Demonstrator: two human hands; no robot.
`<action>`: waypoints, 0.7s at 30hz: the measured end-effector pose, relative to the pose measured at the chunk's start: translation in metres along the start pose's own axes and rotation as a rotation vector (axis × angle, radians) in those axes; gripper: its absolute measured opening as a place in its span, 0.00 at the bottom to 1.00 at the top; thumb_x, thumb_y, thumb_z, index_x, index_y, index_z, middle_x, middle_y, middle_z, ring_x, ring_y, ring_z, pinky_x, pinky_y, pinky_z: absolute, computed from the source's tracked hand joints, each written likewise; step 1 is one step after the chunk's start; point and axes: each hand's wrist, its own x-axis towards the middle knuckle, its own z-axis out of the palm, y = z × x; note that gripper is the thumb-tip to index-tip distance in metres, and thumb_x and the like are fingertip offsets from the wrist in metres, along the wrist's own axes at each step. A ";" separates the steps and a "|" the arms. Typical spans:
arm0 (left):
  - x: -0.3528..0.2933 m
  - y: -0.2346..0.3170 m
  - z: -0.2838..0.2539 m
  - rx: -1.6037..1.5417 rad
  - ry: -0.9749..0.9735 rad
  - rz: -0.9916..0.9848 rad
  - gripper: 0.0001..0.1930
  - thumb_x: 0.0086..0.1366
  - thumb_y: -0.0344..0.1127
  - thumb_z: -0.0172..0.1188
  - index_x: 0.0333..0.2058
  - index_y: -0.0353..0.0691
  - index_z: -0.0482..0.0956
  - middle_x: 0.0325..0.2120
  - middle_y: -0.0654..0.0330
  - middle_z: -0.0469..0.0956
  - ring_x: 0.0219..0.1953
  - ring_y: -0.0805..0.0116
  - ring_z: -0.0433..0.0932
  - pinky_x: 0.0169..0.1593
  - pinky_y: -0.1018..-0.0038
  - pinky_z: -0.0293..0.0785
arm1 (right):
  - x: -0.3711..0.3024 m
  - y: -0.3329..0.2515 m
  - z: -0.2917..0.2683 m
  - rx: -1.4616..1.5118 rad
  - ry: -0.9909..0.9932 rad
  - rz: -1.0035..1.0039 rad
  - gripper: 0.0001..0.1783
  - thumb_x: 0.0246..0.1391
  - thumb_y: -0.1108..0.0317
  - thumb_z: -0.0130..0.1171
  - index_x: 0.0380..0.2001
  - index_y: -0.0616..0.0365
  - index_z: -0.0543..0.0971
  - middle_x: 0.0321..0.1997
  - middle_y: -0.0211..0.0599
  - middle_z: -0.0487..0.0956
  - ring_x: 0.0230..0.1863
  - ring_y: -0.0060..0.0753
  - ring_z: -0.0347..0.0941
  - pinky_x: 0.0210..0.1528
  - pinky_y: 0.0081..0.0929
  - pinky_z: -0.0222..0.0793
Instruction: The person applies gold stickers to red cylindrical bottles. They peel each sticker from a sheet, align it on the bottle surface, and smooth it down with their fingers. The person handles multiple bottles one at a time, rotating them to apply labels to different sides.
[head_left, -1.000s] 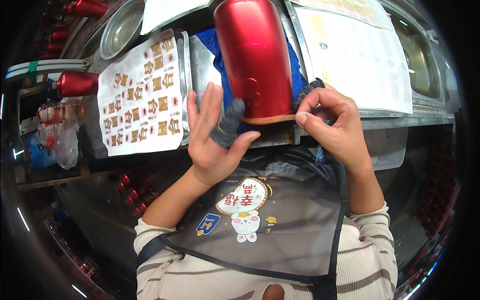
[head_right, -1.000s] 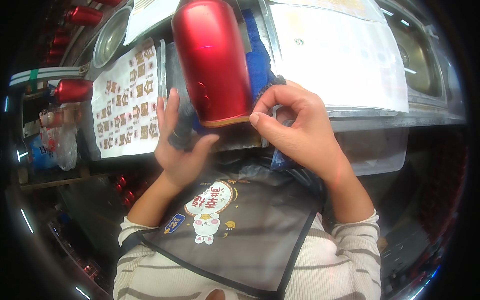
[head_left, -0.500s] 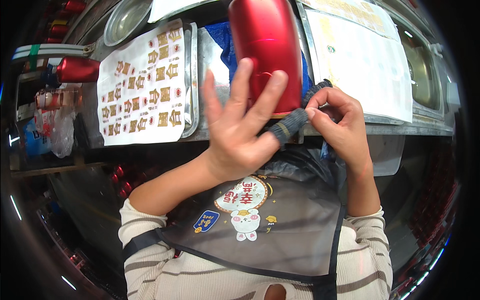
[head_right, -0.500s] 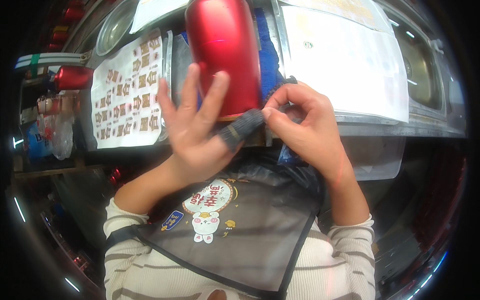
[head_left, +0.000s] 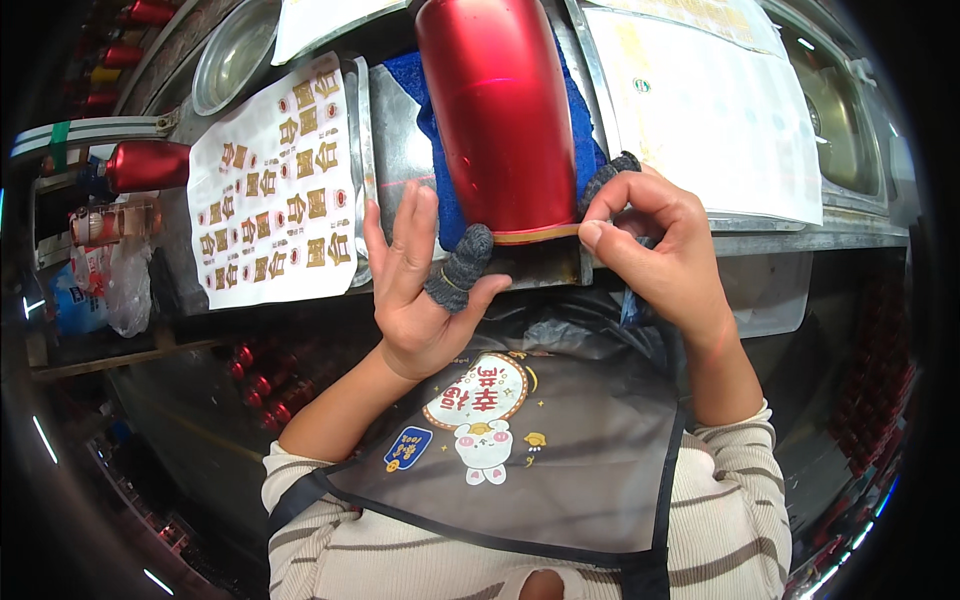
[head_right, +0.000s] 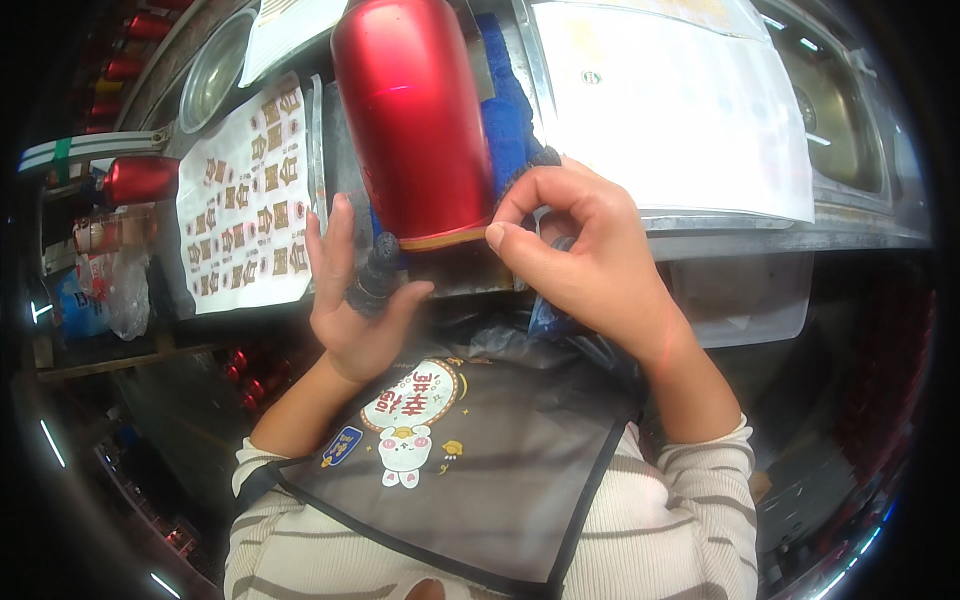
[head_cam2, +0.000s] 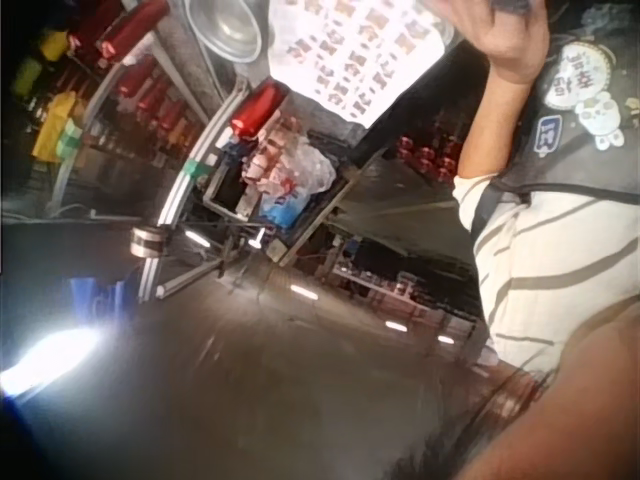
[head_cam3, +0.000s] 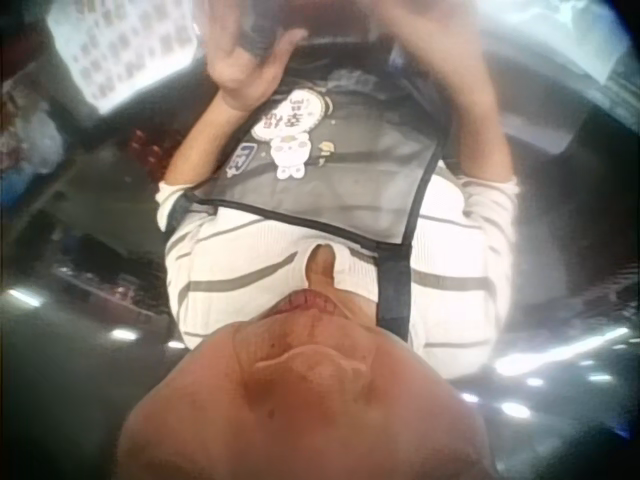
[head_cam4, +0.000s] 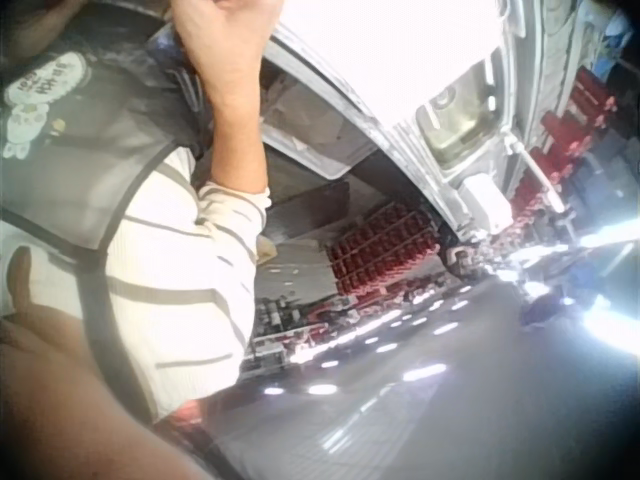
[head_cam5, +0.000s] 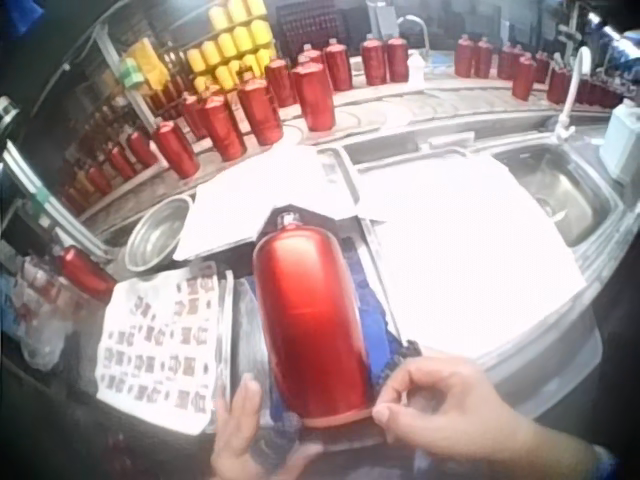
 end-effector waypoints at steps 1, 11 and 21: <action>0.000 -0.001 0.002 0.005 0.005 -0.009 0.29 0.50 0.30 0.75 0.51 0.28 0.77 0.66 0.36 0.60 0.67 0.38 0.61 0.66 0.36 0.46 | 0.001 0.001 0.000 0.003 -0.002 -0.005 0.05 0.51 0.74 0.64 0.26 0.61 0.77 0.31 0.24 0.71 0.26 0.07 0.65 0.28 0.08 0.58; 0.026 0.007 -0.002 0.195 -0.069 0.118 0.19 0.49 0.30 0.73 0.43 0.46 0.84 0.65 0.37 0.61 0.67 0.35 0.62 0.62 0.31 0.46 | 0.004 0.005 -0.004 0.039 -0.027 0.064 0.05 0.52 0.74 0.63 0.28 0.65 0.79 0.35 0.31 0.75 0.33 0.16 0.72 0.35 0.15 0.69; 0.041 0.001 0.019 -0.034 0.122 -0.070 0.32 0.46 0.38 0.76 0.52 0.34 0.80 0.63 0.37 0.65 0.66 0.45 0.66 0.64 0.39 0.53 | 0.005 0.016 0.005 0.073 0.012 0.002 0.04 0.57 0.74 0.60 0.29 0.61 0.76 0.29 0.19 0.73 0.25 0.04 0.61 0.26 0.08 0.53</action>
